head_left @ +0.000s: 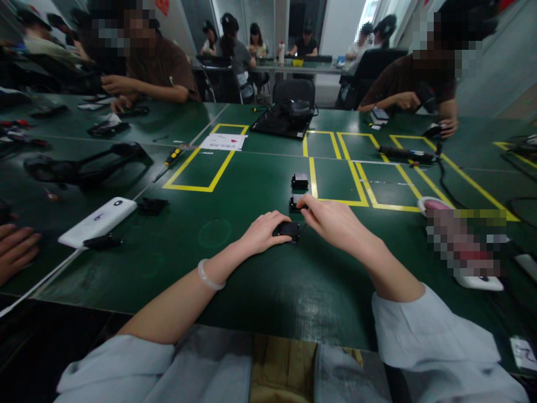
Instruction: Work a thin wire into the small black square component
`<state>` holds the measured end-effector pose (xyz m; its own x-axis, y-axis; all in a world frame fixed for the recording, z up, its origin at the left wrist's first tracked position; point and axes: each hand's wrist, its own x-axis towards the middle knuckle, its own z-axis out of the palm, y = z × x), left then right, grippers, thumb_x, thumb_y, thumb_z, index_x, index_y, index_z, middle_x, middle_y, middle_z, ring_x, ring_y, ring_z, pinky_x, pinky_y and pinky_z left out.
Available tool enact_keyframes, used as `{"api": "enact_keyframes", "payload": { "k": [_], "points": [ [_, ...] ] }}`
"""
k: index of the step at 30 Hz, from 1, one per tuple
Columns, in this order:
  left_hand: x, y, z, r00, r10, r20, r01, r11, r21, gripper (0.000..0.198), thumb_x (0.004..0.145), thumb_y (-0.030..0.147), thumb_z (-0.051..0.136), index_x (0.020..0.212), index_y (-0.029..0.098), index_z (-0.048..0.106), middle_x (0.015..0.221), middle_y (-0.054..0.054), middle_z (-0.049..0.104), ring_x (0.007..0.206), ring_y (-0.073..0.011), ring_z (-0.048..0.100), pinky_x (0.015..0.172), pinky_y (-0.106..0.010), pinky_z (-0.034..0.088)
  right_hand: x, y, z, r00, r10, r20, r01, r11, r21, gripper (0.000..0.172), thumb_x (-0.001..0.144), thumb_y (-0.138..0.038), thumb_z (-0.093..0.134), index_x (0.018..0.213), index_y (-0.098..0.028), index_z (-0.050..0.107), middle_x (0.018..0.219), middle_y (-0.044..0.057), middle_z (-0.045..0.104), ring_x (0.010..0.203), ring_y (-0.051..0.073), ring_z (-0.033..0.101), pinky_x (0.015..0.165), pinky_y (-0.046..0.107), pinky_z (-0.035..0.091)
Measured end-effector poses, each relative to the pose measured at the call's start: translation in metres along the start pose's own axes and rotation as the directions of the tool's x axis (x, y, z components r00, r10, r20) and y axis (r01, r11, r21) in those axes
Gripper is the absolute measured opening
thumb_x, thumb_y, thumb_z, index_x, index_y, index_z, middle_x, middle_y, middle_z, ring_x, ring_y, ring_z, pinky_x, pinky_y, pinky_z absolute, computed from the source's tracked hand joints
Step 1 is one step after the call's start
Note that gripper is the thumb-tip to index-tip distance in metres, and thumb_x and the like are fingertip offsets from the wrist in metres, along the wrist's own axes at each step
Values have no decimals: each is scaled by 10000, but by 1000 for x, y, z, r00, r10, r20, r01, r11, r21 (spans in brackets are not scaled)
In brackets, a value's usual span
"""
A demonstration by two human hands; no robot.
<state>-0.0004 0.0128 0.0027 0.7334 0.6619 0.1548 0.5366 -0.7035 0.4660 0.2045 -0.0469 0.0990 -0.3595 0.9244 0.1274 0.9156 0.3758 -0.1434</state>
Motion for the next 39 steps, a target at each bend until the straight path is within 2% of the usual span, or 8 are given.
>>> {"api": "enact_keyframes", "payload": {
  "k": [4,7,16,20,24,28,35,39],
  "points": [
    [0,-1,1,1000,16,-4,-16,1000,7,382,887,475,614,1178,234,556,1122,-59,589,1036,-239,556,889,-366,446,1,-5,0,999,54,-5,-54,996,-75,331,1004,-401,318,1094,-193,558,816,59,714,722,197,655,562,273,259],
    [0,-3,2,1000,16,-10,-16,1000,10,387,883,481,618,1175,234,554,1118,-56,590,1027,-237,557,888,-367,446,2,-7,1,997,79,2,-78,989,-128,351,1009,-398,297,1084,-190,569,804,71,714,718,207,657,552,276,239],
    [0,-3,3,1000,13,-12,-13,1000,3,377,880,479,620,1153,227,557,1124,-60,589,1023,-240,559,887,-371,448,-2,-2,-3,999,-35,28,35,999,11,250,965,-267,362,1147,-199,519,856,42,704,692,175,623,568,270,262],
    [0,-3,3,1000,25,-18,-25,1000,7,390,877,478,626,1166,227,553,1129,-60,589,1045,-244,556,904,-376,443,-3,-5,-5,1000,-12,22,12,1000,18,221,963,-283,374,1095,-194,528,842,47,698,708,174,623,576,265,269],
    [0,-3,3,1000,23,-16,-23,1000,16,387,880,466,629,1176,229,552,1129,-61,591,1056,-244,555,907,-377,441,-1,-7,-2,1000,11,10,-10,999,-31,289,996,-386,336,1072,-193,538,815,55,703,702,185,634,566,266,252],
    [0,-1,2,1000,24,-2,-24,1000,9,366,887,464,621,1159,229,554,1132,-59,593,1060,-241,557,902,-371,442,0,-6,0,999,29,29,-26,995,-92,304,1006,-344,296,1071,-183,545,789,66,702,688,192,635,560,273,234],
    [0,-1,2,1000,16,-9,-16,1000,-9,359,882,472,618,1138,226,566,1129,-59,595,1047,-242,558,901,-375,439,-3,-2,-2,1000,-26,0,26,999,21,226,964,-268,347,1112,-197,502,832,36,688,679,171,612,565,263,255],
    [0,-2,2,1000,16,-10,-16,1000,-7,373,880,478,618,1151,228,560,1131,-61,593,1045,-245,556,902,-377,439,-3,-4,-2,1000,-11,-1,11,1000,17,237,982,-328,340,1083,-199,511,824,38,687,685,171,616,566,264,257]
  ]
}}
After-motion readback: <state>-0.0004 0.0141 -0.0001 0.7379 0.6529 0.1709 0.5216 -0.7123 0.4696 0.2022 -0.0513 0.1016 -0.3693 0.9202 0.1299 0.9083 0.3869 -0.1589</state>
